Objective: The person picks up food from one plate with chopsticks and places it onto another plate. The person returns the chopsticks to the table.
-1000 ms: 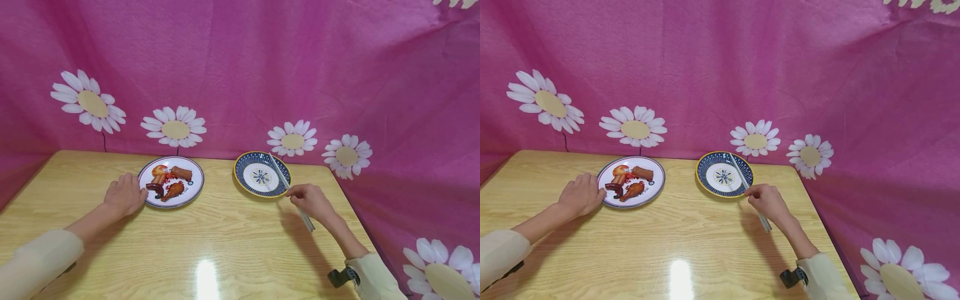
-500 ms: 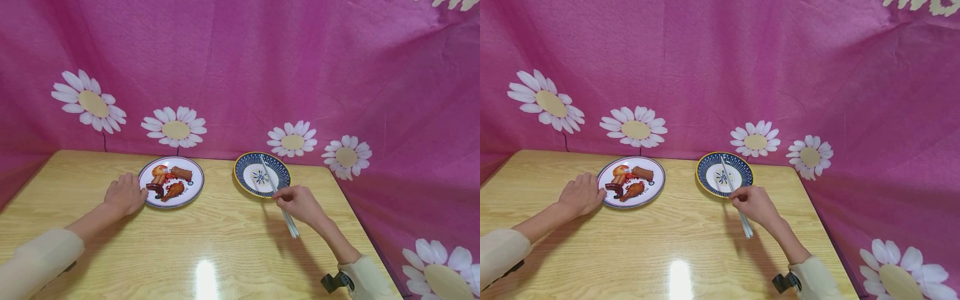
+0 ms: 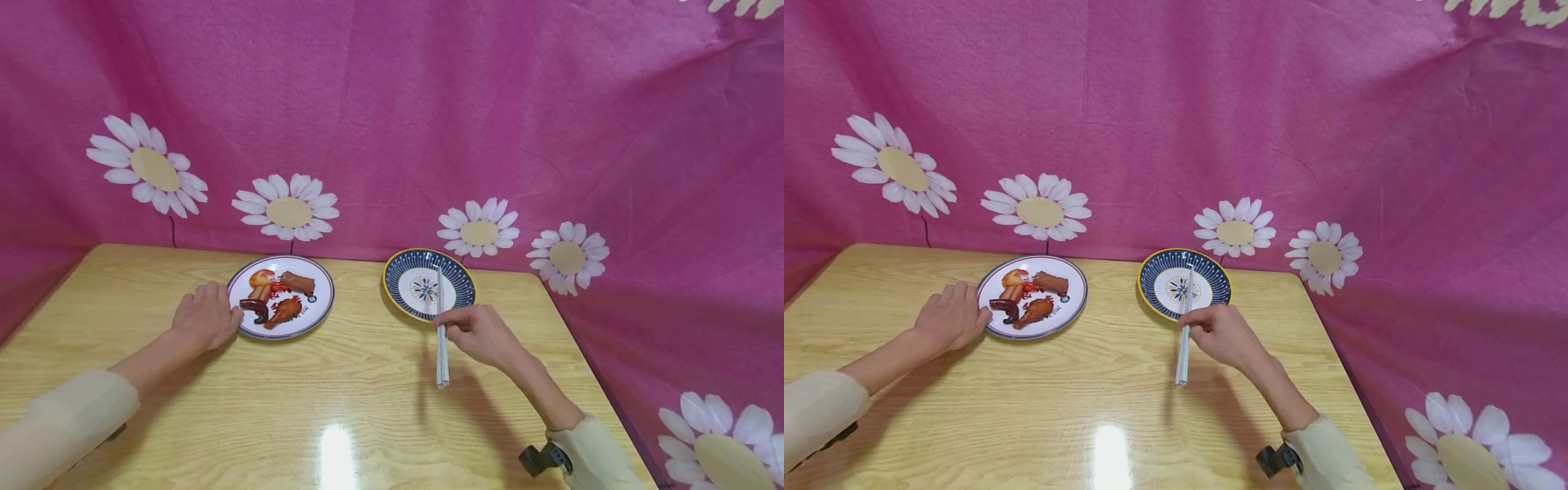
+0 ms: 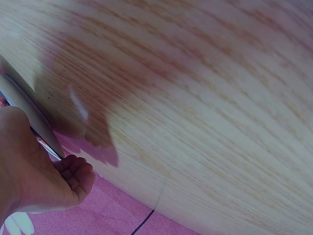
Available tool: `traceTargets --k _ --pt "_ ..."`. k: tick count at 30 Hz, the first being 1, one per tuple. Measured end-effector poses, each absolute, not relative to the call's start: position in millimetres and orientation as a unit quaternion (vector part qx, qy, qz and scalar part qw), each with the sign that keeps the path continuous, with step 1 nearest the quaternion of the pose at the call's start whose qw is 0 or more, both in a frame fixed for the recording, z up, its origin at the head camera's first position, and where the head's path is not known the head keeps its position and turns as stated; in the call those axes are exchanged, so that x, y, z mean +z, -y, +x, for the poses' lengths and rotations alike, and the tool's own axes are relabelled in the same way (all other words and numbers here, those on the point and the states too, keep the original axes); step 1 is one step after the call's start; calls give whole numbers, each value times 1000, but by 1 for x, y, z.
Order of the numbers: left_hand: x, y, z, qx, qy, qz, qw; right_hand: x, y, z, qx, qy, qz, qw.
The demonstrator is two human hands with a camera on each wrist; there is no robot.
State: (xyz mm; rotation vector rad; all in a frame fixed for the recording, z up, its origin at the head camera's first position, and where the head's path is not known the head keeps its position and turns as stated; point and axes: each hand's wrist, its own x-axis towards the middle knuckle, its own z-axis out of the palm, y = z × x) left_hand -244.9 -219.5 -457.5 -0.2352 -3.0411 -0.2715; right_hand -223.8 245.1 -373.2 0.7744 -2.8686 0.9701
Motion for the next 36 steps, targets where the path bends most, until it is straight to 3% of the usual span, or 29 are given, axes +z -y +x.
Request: traceTargets --k 16,28,36 --pt "-457 220 -243 -79 992 -83 43 -372 -228 -222 370 876 305 56" --pt "-456 220 -242 -83 992 -82 40 -372 -221 -223 402 832 359 133" --pt "-455 219 -243 -88 992 -78 38 -373 -218 -223 427 813 372 133"
